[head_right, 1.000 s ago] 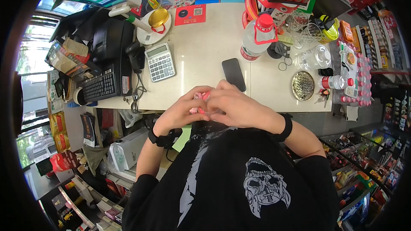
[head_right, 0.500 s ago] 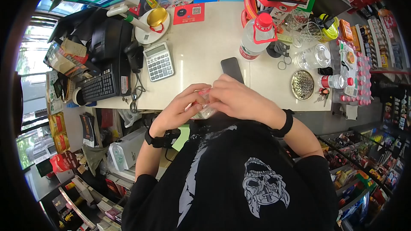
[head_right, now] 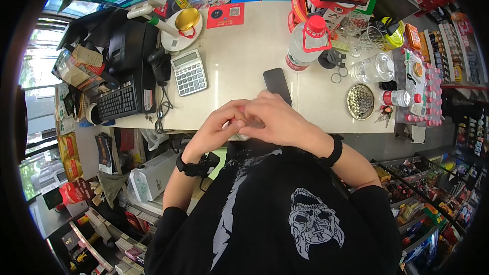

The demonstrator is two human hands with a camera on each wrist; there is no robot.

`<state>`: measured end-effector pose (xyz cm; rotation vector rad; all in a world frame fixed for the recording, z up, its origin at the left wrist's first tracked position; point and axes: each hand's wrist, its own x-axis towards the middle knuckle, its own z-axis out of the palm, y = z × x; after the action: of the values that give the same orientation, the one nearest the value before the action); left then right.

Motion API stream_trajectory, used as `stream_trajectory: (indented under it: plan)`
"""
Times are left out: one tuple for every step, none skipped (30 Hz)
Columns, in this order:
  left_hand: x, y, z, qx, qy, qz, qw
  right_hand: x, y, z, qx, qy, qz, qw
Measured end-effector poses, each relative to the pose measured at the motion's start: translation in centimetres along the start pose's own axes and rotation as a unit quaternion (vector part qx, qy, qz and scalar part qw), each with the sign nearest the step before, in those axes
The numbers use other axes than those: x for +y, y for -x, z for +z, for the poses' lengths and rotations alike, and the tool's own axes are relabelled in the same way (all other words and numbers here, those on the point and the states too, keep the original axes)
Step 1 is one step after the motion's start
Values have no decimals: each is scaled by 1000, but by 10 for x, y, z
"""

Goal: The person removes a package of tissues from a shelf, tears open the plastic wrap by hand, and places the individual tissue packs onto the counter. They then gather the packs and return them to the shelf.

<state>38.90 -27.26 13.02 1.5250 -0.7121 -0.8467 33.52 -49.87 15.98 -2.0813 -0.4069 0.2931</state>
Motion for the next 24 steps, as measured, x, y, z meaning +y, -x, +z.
stream_trajectory:
  plan:
    - [-2, 0, -2, -13, -10, 9, 1000, 3, 1, 2, -9, -16, 7, 1000]
    - [-3, 0, -4, -27, -14, 9, 999, 10, 2, 4, -17, -32, 14, 999]
    - [-2, 0, -6, -40, -18, 10, 999, 12, 3, 5, -25, -48, 21, 998]
    - [-2, 0, -7, -53, -22, 11, 998, 15, 4, 4, -30, -43, 26, 998]
    - [-3, -1, -8, -58, -24, 9, 998, 16, 4, 1, -35, -37, 29, 998]
    - [-6, -3, -8, -62, -26, 7, 998, 16, 4, -1, -40, -32, 33, 998]
    - [-8, -4, -8, -67, -29, 5, 997, 16, 5, -3, -38, -45, 34, 998]
    - [-9, -4, -6, -43, 19, -15, 999, 15, 6, -5, -35, -57, 34, 997]
    - [-9, -4, -3, -19, 66, -35, 997, 15, 7, -7, -33, -70, 35, 996]
    - [-9, -4, 0, 5, 114, -55, 992, 17, 8, -7, -30, -66, 23, 997]
    - [-16, -8, -1, -14, 74, -46, 996, 21, 9, -6, -27, -63, 11, 998]
    - [-30, -14, -4, -32, 33, -38, 998, 24, 10, -4, -25, -59, -2, 998]
    - [-44, -19, -6, -48, -8, -29, 998, 25, 10, -3, -23, -57, 0, 998]
    - [-57, -25, -6, -69, -4, -28, 997, 27, 9, -3, -21, -55, 0, 998]
    - [-64, -34, -5, -92, 0, -26, 995, 28, 8, -3, -18, -51, 1, 999]
    - [-70, -38, -3, -116, 5, -25, 993, 32, 8, -1, -13, -38, -14, 999]
    - [-75, -39, -2, -136, 19, -59, 989, 36, 9, 1, -7, -23, -28, 999]
    - [-71, -39, -1, -128, 27, -62, 989, 38, 10, 1, -1, -10, -42, 999]
    - [-67, -39, 1, -120, 34, -65, 990, 39, 11, 0, -9, -15, -26, 1000]
    - [-63, -38, 3, -111, 42, -67, 991, 39, 12, -1, -18, -21, -11, 1000]
    - [-59, -36, 5, -91, 21, -63, 994, 39, 12, -2, -27, -26, 5, 999]
    - [-54, -32, 6, -70, -1, -59, 996, 38, 13, -3, -22, -38, 5, 999]
    - [-49, -29, 7, -49, -23, -55, 997, 37, 12, -4, -17, -49, 4, 999]
    - [-42, -26, 7, -40, -65, -51, 996, 36, 12, -3, -13, -61, 3, 998]
